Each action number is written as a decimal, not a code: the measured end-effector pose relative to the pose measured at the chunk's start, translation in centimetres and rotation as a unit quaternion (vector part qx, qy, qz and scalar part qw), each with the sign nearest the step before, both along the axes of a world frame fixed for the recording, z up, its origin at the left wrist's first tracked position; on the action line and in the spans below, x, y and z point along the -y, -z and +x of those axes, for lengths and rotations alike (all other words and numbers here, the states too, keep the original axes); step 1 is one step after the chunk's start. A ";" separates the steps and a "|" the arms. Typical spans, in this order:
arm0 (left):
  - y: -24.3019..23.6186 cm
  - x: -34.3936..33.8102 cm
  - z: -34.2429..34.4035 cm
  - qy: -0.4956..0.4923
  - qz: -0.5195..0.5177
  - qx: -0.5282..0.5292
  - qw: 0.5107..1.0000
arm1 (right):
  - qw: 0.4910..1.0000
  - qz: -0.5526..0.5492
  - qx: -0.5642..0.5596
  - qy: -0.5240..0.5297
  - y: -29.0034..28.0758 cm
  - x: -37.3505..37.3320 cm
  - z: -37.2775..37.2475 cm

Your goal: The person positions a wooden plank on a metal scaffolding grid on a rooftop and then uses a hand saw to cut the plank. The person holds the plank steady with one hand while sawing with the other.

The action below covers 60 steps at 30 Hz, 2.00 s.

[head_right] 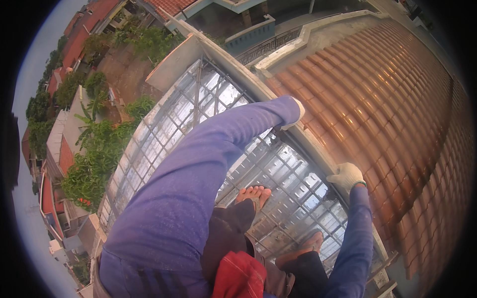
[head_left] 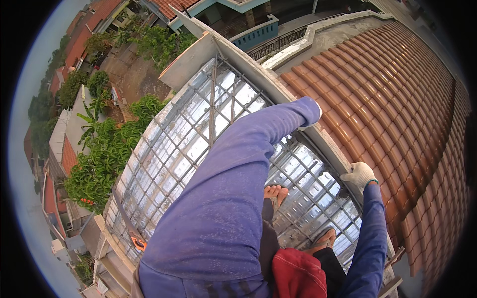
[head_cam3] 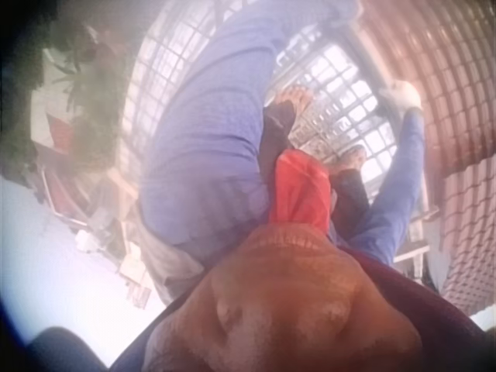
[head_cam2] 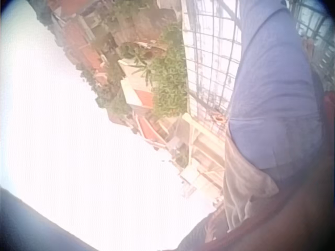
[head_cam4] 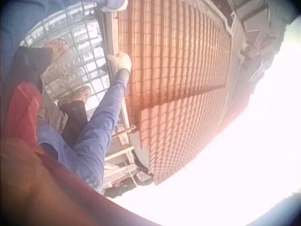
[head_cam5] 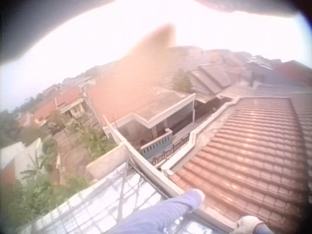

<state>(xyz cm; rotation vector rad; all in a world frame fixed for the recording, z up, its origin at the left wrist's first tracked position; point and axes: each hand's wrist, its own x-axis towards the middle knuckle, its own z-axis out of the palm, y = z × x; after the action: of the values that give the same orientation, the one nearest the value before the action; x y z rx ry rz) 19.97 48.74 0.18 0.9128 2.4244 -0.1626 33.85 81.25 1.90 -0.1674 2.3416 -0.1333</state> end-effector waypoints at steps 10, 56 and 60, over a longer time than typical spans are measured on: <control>-0.7 1.1 1.8 0.002 0.006 0.028 1.000 | 1.000 0.014 0.002 0.012 -1.0 1.5 1.2; 1.1 -2.8 1.1 0.011 -0.037 0.075 0.996 | 0.999 -0.013 -0.006 0.051 3.3 -3.3 2.7; -0.8 0.7 -0.7 -0.007 -0.068 0.093 0.993 | 0.997 -0.038 -0.009 0.064 -0.1 0.5 0.2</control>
<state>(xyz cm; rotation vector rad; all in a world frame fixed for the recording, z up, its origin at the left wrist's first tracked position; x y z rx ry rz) 19.24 48.05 0.98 0.8125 2.2171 -0.2252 34.01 80.73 1.95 -0.0560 2.3660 -0.2840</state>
